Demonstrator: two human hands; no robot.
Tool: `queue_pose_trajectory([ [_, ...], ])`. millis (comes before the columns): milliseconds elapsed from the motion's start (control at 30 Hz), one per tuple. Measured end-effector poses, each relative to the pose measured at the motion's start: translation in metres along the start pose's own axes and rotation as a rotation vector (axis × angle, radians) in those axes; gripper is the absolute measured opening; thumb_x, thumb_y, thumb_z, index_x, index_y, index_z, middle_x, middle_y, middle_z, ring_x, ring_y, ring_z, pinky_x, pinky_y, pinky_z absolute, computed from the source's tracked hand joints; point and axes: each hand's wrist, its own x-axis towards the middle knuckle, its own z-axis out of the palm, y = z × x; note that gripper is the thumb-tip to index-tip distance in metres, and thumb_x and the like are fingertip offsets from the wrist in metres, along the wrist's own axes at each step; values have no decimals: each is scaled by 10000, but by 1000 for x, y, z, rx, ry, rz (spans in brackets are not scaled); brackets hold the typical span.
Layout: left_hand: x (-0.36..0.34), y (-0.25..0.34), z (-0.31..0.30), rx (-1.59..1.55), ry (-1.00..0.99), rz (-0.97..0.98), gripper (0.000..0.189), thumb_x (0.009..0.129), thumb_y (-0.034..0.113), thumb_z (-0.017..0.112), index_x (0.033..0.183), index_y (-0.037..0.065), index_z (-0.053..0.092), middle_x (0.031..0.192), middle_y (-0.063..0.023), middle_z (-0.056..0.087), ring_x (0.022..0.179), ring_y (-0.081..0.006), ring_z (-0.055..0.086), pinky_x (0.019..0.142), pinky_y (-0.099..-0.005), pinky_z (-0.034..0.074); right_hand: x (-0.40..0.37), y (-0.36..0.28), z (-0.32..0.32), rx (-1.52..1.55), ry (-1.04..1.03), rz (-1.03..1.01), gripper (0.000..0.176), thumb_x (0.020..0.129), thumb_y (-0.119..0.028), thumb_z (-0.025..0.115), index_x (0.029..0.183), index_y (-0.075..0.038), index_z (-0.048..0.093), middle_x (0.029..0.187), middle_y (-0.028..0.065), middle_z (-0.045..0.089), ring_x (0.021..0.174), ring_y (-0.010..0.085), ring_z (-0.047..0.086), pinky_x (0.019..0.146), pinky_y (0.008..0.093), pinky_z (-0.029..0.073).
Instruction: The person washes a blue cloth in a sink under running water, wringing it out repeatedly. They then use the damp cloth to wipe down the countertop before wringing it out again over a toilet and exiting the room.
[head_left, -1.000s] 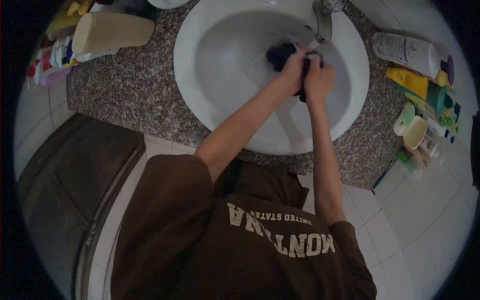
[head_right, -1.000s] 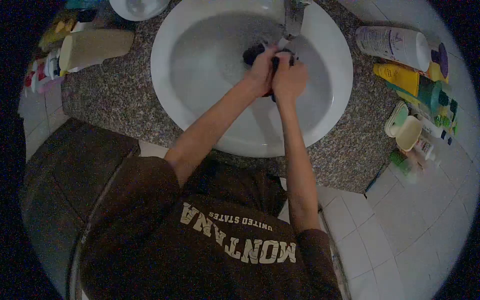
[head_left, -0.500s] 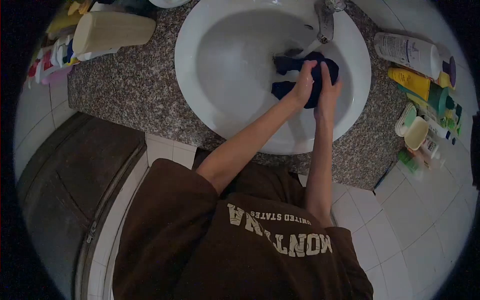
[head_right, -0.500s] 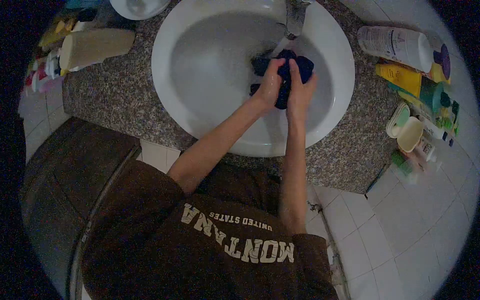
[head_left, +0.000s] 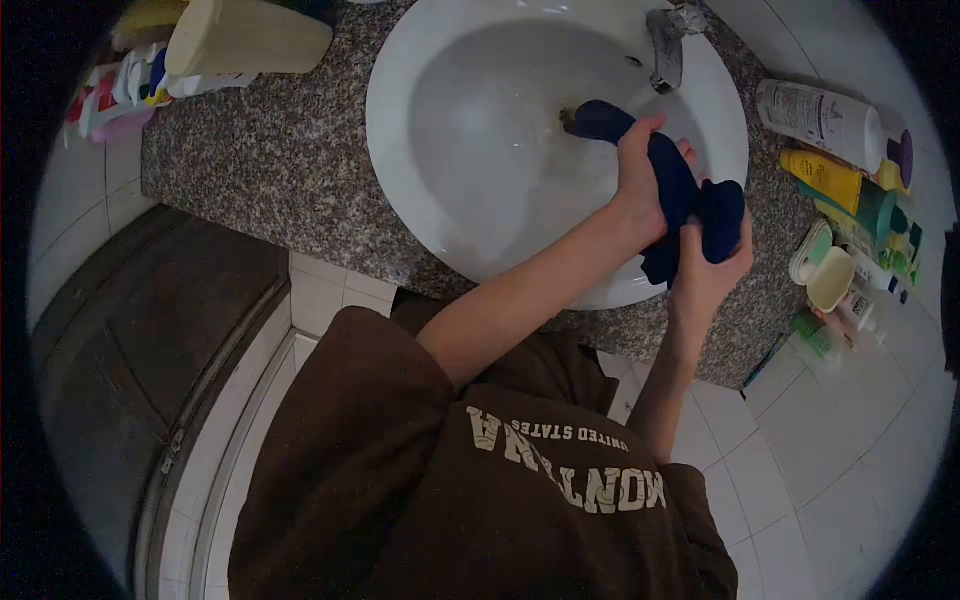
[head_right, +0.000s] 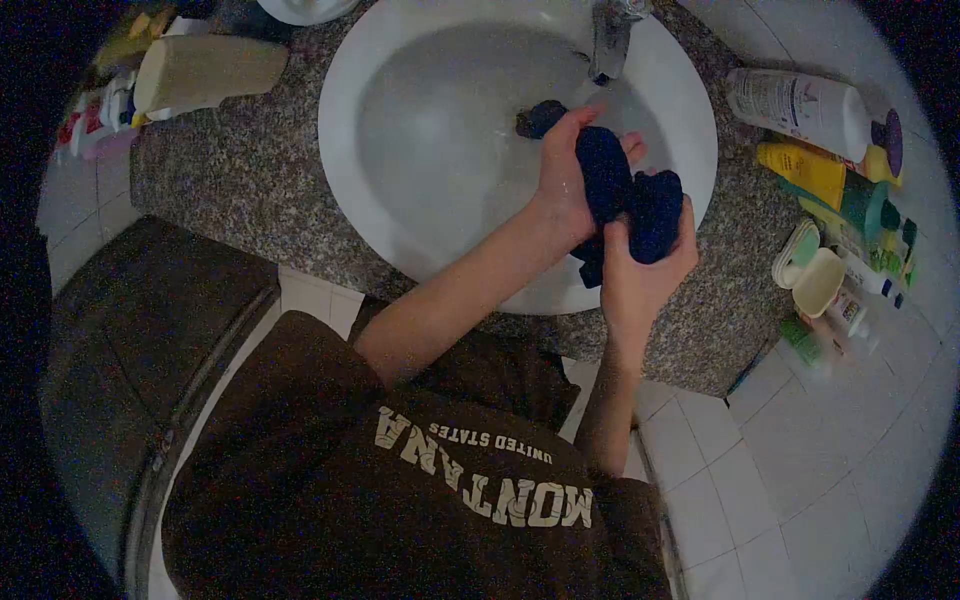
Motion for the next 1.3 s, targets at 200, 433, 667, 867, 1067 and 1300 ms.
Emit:
queue_pose_trajectory([
  [200,40,16,-26,-41,92,-100,617,708,385,471,1090,-68,296,1003,-191,435,967,-310,443,832,-475,375,-14,-11,7,-32,-41,34,418,652,-25,566,1025,91,420,833,104,500,737,125,479,661,229,398],
  [433,92,19,-44,-69,4,-2,429,752,320,451,1044,21,358,1006,-168,404,886,-268,458,688,-472,436,-17,5,12,-23,-252,114,465,662,-53,593,1074,70,414,800,74,518,731,137,501,658,239,410],
  [667,74,22,-64,384,-143,-49,227,827,274,399,866,87,521,820,-35,539,772,-138,514,681,-300,423,53,76,83,-301,-37,166,364,692,-204,633,875,94,535,744,186,571,680,239,553,653,341,424],
  [867,79,36,-83,351,-218,-146,220,825,269,432,877,75,524,860,-39,550,787,-154,515,735,-301,404,24,94,103,-68,268,247,308,721,-210,595,784,85,531,697,171,574,655,277,555,632,368,426],
  [1067,48,26,-65,459,-37,10,241,818,273,431,904,71,530,905,-36,547,848,-163,502,773,-288,380,61,119,96,252,-71,690,270,719,-176,567,786,82,524,792,189,559,720,269,548,664,345,430],
  [1300,37,25,-74,635,-65,142,342,842,370,351,923,71,497,892,-59,543,846,-178,516,787,-320,390,70,85,104,-154,-186,512,231,685,-156,548,691,75,539,648,152,548,642,176,525,590,304,408],
])
